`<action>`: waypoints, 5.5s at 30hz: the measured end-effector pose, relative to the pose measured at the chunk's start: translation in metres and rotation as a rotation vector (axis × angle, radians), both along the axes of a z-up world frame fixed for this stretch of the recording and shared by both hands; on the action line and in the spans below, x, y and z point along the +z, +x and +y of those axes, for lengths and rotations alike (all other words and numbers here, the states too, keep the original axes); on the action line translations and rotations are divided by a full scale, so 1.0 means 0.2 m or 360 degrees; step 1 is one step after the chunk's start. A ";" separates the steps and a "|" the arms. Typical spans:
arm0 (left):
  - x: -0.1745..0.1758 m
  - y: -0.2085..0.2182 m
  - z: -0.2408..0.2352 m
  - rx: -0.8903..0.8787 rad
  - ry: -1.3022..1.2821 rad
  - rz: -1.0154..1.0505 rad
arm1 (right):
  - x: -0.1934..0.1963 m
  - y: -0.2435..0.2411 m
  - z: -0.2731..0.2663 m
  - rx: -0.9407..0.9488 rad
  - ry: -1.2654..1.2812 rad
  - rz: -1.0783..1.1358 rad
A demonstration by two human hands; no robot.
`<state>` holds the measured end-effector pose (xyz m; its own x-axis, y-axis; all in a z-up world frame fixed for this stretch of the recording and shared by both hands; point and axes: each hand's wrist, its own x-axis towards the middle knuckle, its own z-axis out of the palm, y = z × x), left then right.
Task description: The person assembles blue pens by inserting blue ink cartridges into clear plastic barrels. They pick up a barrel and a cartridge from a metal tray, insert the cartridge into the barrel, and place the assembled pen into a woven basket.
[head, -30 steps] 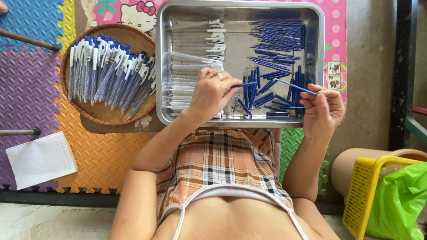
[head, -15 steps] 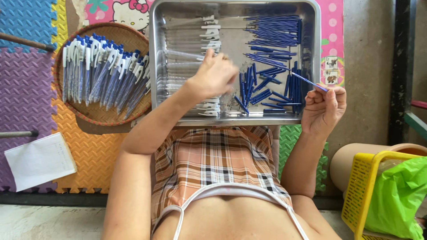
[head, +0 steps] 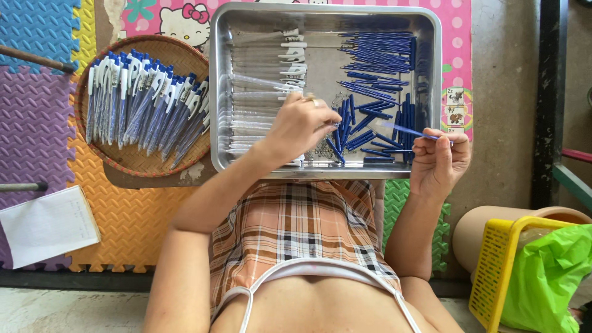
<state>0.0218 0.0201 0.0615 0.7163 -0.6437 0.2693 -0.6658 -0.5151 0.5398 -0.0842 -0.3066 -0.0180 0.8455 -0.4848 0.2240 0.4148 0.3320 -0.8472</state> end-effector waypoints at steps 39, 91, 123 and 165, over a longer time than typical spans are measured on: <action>0.19 -0.28 -0.02 0.0027 -0.0869 -0.0064 | -0.08 -0.03 0.41 0.0617 0.0551 0.0163; -0.25 -0.42 0.46 -0.0150 -0.1426 0.1310 | 0.32 -0.01 1.07 0.0409 -0.1420 -0.0347; 0.05 -0.41 0.05 -0.0059 -0.2023 0.1130 | 0.68 0.09 0.71 0.0779 -0.0614 -0.0264; 0.26 -0.52 0.13 -0.0377 -0.1989 0.1458 | 1.01 0.22 0.81 0.1096 -0.0723 -0.0303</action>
<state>-0.0812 0.0469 0.1126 0.8477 -0.4708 0.2444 0.1174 0.6157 0.7791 -0.0408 -0.1438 0.1847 0.8471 0.2961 0.4412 0.3940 0.2071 -0.8955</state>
